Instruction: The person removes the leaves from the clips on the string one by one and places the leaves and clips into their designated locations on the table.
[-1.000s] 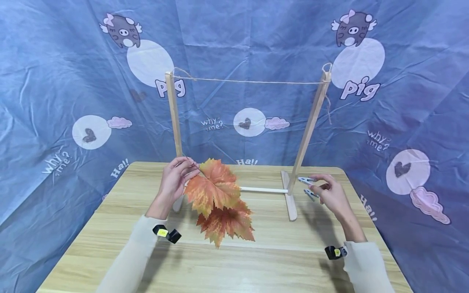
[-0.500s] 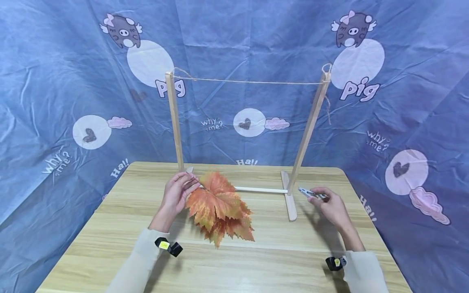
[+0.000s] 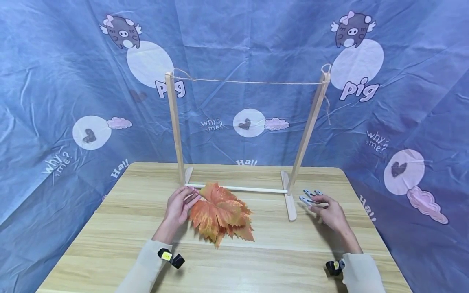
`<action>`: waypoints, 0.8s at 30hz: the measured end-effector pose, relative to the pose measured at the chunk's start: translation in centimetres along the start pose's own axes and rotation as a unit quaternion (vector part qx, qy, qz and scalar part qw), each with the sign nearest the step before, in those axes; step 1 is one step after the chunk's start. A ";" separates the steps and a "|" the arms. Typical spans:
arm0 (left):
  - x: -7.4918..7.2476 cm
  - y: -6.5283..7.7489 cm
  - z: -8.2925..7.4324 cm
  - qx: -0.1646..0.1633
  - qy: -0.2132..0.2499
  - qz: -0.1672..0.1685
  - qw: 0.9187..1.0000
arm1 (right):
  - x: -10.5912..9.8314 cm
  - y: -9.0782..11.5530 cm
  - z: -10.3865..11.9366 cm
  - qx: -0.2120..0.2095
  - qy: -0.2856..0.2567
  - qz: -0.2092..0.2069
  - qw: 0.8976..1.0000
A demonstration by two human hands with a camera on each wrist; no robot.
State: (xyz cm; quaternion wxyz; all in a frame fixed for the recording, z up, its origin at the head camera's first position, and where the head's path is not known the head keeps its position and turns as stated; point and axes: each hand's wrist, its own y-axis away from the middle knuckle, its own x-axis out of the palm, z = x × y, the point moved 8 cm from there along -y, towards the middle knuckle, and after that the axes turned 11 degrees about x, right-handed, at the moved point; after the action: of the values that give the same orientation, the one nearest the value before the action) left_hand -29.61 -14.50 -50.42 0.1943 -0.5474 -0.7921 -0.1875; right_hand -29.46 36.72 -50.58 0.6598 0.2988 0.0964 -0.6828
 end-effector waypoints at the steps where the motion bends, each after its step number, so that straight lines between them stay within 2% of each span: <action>1: -0.2 0.1 0.3 -0.002 -0.002 -0.002 1.000 | 0.1 -0.1 -0.1 0.000 0.001 0.001 1.000; 8: -1.6 0.9 2.2 -0.016 -0.025 -0.004 1.000 | 0.3 -0.7 -1.1 0.011 0.019 -0.011 1.000; 16: -2.8 1.4 3.5 -0.028 -0.071 0.011 0.997 | 0.2 -1.1 -1.7 0.031 0.054 -0.034 0.998; 24: -3.5 1.3 3.4 -0.037 -0.158 0.047 0.986 | 0.2 -1.4 -1.9 0.036 0.070 -0.047 0.996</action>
State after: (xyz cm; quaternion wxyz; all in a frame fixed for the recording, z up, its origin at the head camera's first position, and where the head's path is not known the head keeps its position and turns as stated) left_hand -27.65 -15.11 -54.95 0.0549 -0.6137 -0.7786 -0.1185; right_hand -30.25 37.68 -52.57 0.6072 0.3640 0.1319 -0.6938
